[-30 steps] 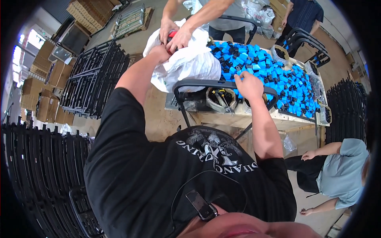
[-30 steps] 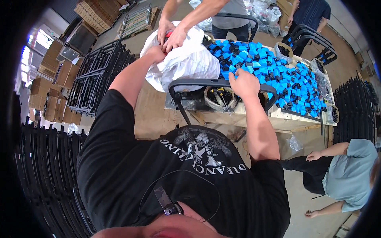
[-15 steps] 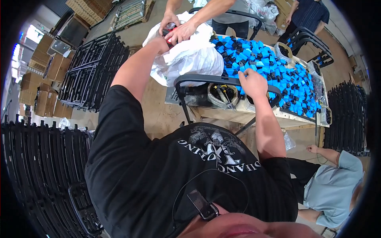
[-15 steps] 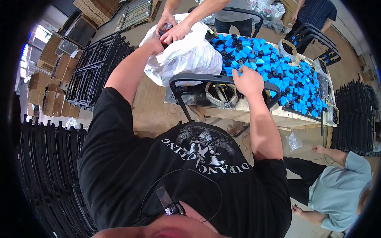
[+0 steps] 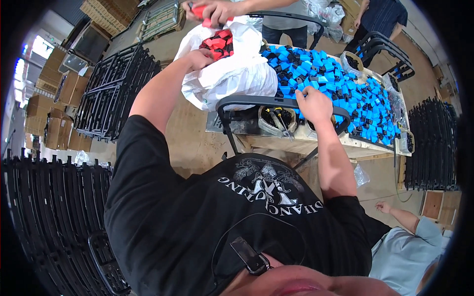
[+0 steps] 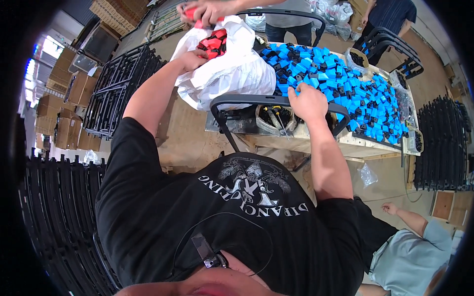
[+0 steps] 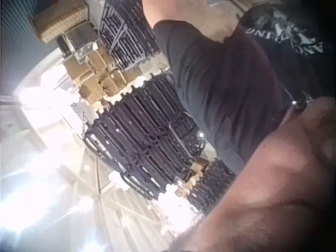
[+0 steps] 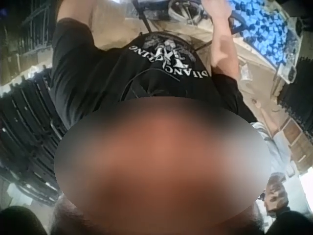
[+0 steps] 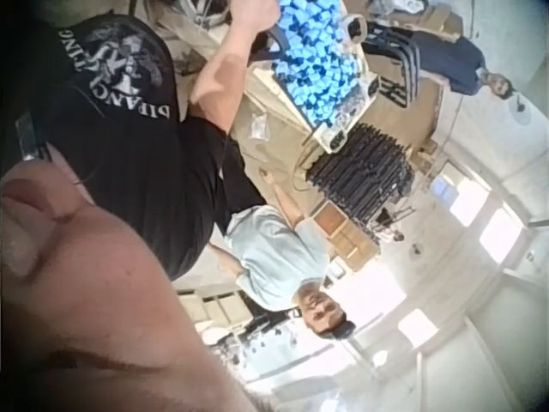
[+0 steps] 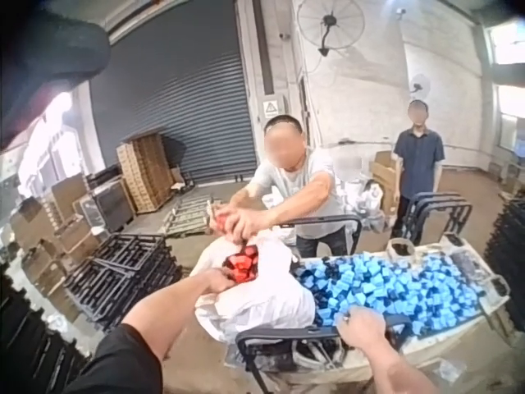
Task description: Assembling a black metal or plastic frame by attaching red end-caps and securing them with a hand tool.
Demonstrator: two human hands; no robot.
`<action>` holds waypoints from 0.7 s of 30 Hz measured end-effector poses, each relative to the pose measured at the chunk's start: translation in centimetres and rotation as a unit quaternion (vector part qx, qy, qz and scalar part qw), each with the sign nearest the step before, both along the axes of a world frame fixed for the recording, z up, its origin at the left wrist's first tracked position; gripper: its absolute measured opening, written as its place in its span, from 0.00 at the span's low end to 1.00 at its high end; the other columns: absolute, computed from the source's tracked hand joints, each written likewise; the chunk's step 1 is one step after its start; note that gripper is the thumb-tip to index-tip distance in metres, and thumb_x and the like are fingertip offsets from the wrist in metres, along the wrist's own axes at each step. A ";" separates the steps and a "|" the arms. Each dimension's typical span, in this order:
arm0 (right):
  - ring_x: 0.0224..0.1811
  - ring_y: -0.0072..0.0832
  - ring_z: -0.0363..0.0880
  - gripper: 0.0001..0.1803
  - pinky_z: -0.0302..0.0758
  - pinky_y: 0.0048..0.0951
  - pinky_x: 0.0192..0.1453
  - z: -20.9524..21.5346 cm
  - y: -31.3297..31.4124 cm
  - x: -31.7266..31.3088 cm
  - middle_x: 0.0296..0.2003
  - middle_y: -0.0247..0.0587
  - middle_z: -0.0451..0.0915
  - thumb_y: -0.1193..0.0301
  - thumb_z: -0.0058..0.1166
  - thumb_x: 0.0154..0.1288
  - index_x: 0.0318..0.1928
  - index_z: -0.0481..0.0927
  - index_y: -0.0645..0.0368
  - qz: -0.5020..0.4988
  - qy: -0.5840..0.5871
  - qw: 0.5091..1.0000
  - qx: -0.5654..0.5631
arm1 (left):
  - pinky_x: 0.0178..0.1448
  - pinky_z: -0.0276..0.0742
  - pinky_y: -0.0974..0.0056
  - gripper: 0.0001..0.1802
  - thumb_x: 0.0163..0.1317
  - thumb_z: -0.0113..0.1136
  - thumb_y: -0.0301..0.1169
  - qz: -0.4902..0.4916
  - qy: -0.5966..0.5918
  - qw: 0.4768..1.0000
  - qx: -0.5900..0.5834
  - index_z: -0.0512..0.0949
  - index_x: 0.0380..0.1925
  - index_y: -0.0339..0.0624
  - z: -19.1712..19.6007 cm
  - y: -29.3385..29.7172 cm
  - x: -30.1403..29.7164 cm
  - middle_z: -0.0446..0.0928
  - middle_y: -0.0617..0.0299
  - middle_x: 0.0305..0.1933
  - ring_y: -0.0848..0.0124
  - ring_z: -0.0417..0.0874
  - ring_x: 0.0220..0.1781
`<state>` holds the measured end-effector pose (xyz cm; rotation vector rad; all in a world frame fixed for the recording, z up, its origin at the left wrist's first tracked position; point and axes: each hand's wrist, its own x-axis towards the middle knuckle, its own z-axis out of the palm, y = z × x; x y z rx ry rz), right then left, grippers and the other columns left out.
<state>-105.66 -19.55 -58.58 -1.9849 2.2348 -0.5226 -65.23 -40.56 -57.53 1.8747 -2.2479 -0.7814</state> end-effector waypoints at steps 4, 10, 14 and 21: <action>0.39 0.48 0.85 0.22 0.80 0.47 0.44 0.1 -0.2 -0.1 0.33 0.48 0.86 0.46 0.53 0.68 0.39 0.85 0.52 0.000 -0.001 1.000 -0.001 | 0.57 0.80 0.61 0.31 0.56 0.68 0.39 -0.053 -0.035 0.996 0.070 0.80 0.61 0.44 1.3 0.5 -2.6 0.83 0.49 0.55 0.61 0.85 0.53; 0.40 0.47 0.85 0.22 0.81 0.47 0.46 0.3 0.4 0.2 0.34 0.48 0.87 0.47 0.54 0.66 0.39 0.86 0.53 0.012 -0.008 1.000 -0.006 | 0.48 0.85 0.56 0.26 0.59 0.59 0.30 -0.147 -0.160 0.975 -0.039 0.79 0.61 0.50 -1.8 -0.3 -2.8 0.83 0.48 0.55 0.55 0.86 0.51; 0.40 0.47 0.86 0.24 0.81 0.48 0.47 -0.4 0.7 -0.8 0.36 0.49 0.86 0.48 0.53 0.66 0.41 0.84 0.56 0.031 -0.033 0.998 -0.042 | 0.51 0.82 0.60 0.24 0.61 0.57 0.31 0.037 -0.043 0.997 -0.059 0.79 0.59 0.47 3.8 3.2 -4.9 0.83 0.50 0.52 0.58 0.86 0.48; 0.37 0.39 0.80 0.09 0.76 0.36 0.45 -2.5 3.8 -2.9 0.35 0.45 0.81 0.77 0.63 0.60 0.41 0.80 0.62 0.053 -0.284 0.820 -0.494 | 0.49 0.79 0.60 0.31 0.63 0.54 0.29 0.029 0.485 0.870 -0.083 0.69 0.69 0.41 12.3 18.3 -6.8 0.76 0.51 0.56 0.65 0.81 0.48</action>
